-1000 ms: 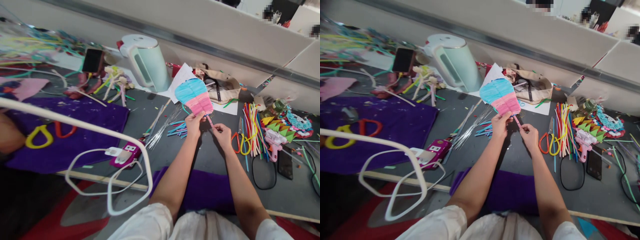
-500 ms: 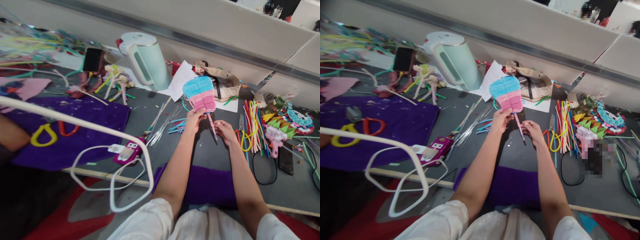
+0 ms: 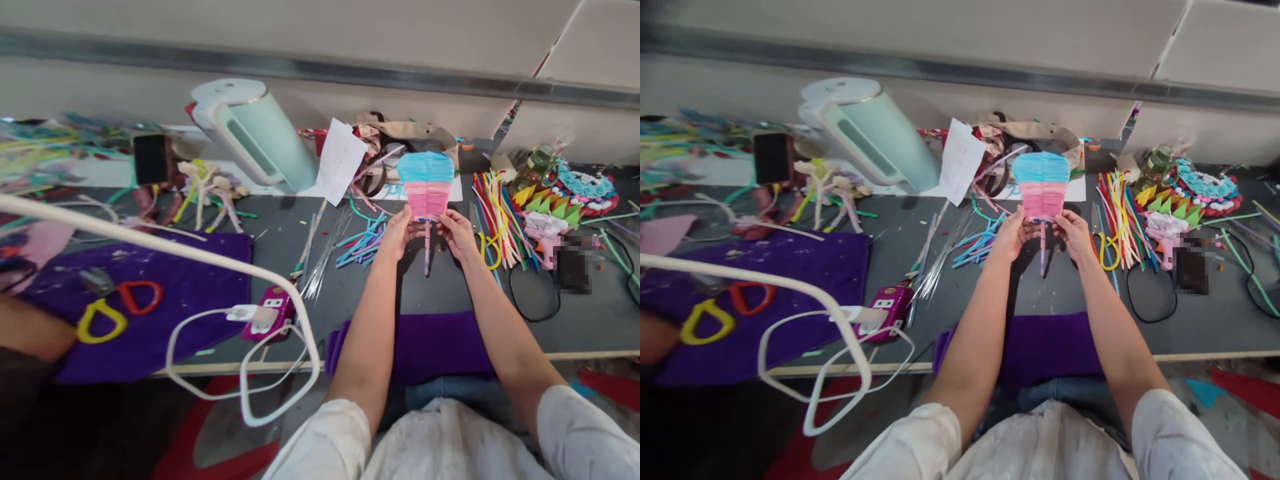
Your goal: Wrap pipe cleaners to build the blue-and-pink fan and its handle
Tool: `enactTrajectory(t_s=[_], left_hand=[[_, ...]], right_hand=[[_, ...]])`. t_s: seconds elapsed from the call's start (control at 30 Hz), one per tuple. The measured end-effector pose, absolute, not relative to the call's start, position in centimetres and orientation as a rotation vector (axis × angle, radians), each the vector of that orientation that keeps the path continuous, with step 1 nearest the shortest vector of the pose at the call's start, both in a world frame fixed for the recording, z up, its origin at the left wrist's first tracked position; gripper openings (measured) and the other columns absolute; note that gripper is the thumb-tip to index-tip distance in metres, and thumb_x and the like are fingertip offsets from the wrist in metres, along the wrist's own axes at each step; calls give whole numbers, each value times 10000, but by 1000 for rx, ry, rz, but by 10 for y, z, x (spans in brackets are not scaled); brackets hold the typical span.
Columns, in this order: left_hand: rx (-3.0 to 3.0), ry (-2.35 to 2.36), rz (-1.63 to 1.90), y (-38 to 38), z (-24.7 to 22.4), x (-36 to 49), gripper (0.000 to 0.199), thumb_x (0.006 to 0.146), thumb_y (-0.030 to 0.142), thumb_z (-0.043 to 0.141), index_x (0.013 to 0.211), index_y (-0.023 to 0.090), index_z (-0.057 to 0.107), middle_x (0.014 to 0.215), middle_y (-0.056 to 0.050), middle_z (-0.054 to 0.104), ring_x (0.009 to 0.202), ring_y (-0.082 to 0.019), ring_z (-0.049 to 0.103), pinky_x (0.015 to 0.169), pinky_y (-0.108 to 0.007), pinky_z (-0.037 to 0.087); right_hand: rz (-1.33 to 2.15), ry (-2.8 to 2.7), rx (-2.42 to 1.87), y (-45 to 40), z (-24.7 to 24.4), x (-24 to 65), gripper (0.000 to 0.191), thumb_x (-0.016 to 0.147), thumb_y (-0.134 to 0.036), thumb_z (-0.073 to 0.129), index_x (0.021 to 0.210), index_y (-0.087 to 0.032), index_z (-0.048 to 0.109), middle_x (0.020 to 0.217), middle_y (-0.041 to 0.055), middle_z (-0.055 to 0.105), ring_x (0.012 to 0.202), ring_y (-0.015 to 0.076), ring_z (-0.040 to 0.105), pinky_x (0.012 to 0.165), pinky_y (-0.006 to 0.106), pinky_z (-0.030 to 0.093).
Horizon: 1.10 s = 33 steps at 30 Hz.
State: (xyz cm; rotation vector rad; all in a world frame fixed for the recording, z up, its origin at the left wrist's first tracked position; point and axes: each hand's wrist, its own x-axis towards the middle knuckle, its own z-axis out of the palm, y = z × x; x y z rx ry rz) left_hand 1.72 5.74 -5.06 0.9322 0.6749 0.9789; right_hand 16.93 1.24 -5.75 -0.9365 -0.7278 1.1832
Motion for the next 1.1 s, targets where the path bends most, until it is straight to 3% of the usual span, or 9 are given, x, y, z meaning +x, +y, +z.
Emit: enactTrajectory(t_s=[0.23,0.4,0.73,0.97,1.1], left_hand=[[1074,610,789,49,-55,16,453,603,287,835,987,133,650,900,-82,703,780,-172,678,675,-273,534],[1147,580,693,49,-59,14,443,634,302,813,1026,147,676,994,-105,691,843,-185,665,715,-295,538],[1123,648,859,45,-57,26,413,559,306,839,912,150,693,799,-33,674,682,-147,634,641,-297,535],[1139,649,796,37,-57,37,389,577,289,831,916,151,700,793,-26,676,678,-142,634,611,-269,524],[1106,640,773,38,-57,37,363,644,295,799,961,145,702,830,-56,693,716,-148,654,648,-271,544]], right_hand=[[1085,-697,-875,12,-61,171,270,643,-361,783,830,-221,648,707,-45,612,610,77,559,540,178,485],[1049,-697,-838,10,-60,173,255,678,-369,761,843,-232,622,692,-60,600,598,66,551,557,173,473],[1155,-769,-831,6,-51,165,386,670,-491,741,936,-225,655,892,19,716,793,139,649,710,253,513],[1073,-663,-856,11,-58,166,270,640,-398,777,794,-203,674,756,-5,711,667,120,621,659,251,493],[1078,-601,-861,12,-59,169,282,637,-412,770,795,-200,673,760,8,716,712,149,649,663,268,507]])
